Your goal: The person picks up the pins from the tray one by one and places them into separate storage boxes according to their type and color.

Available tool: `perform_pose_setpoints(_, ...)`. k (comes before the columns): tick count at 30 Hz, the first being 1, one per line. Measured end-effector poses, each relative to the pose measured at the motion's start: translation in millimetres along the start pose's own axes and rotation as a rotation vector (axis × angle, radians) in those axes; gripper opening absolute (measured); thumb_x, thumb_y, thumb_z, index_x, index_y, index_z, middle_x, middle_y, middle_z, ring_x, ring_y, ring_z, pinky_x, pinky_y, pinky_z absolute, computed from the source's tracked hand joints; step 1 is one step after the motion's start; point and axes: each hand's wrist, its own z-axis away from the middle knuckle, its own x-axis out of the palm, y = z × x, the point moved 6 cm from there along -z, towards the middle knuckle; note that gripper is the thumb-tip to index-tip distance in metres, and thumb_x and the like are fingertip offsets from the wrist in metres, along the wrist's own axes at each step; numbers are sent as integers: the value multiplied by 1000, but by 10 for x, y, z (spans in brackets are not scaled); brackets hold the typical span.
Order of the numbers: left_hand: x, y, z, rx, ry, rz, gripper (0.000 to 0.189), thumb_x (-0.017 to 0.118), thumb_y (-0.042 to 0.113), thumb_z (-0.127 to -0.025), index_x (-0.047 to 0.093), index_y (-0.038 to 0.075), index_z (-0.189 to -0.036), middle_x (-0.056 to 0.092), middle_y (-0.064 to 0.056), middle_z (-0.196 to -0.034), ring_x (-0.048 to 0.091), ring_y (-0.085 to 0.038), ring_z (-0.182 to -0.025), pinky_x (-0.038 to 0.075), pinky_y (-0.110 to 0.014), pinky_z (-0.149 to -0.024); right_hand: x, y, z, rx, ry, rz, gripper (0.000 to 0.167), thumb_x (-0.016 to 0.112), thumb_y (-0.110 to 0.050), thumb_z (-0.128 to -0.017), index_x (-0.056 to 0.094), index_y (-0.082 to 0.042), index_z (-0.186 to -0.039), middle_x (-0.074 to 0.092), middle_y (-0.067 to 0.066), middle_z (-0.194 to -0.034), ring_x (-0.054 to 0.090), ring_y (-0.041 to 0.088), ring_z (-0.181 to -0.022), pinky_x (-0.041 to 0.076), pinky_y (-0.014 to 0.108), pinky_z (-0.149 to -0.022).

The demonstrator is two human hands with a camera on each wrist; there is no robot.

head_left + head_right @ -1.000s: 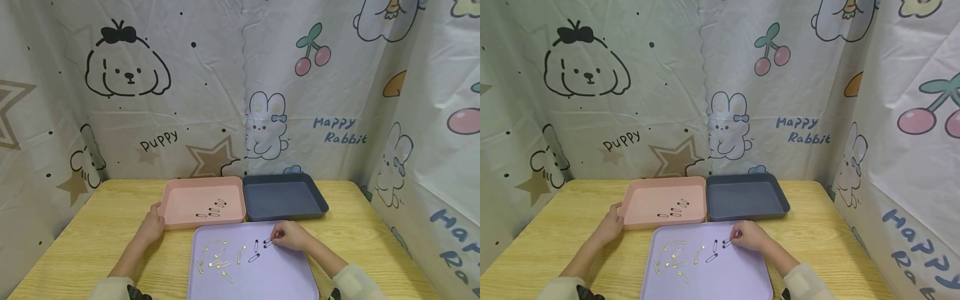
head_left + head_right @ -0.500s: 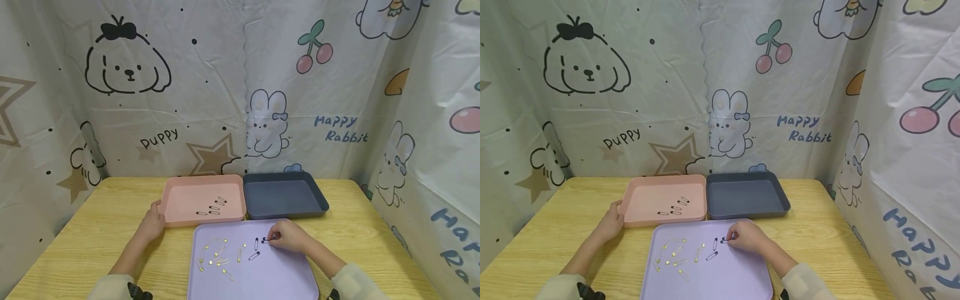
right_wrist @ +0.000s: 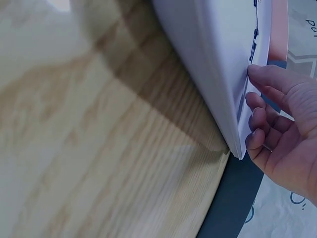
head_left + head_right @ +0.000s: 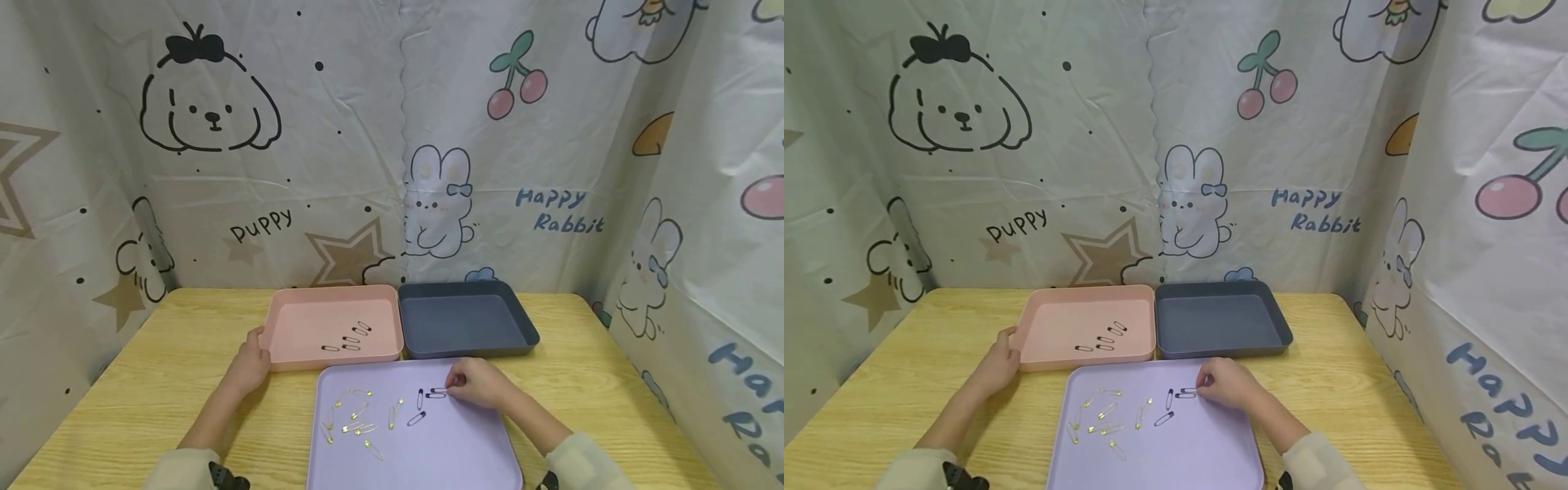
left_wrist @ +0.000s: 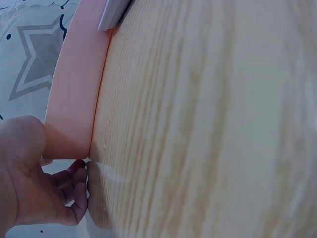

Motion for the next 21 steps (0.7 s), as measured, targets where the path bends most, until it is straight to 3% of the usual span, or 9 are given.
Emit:
perform_pose_setpoints(4, 1, -2, 6, -9, -4, 1, 56, 26, 6, -92, 8, -13, -141, 41, -11, -76, 37, -13, -50, 37, -30, -50, 17, 12, -8, 20, -8, -3, 7, 70, -14, -78, 67, -19, -74, 51, -11, -66, 44, 6, -65, 37, 21, -60)
perform_pose_setpoints(11, -1, 2, 26, -11, -6, -3, 56, 25, 6, -92, 8, -13, -141, 47, -29, -97, 37, -16, -53, 37, -31, -51, 45, -4, -19, -15, -4, 77, 9, 66, -17, -79, 62, -19, -72, 48, -11, -66, 42, 4, -63, 36, 21, -58)
perform_pose_setpoints(15, 0, 0, 22, -21, -14, 7, 56, 25, 7, -92, 8, -12, -142, 46, -22, -88, 36, -13, -49, 37, -29, -48, 41, 5, -22, -22, 20, 67, 10, 65, -17, -80, 60, -19, -72, 47, -11, -66, 42, 3, -62, 37, 19, -57)
perform_pose_setpoints(21, 2, -9, -5, -20, -14, 7, 57, 26, 7, -92, 8, -12, -142, 41, -10, -77, 35, -11, -48, 36, -28, -47, -9, 49, -60, -9, 52, -50, 8, 63, -12, -79, 60, -16, -72, 49, -8, -67, 43, 4, -62, 38, 19, -57)
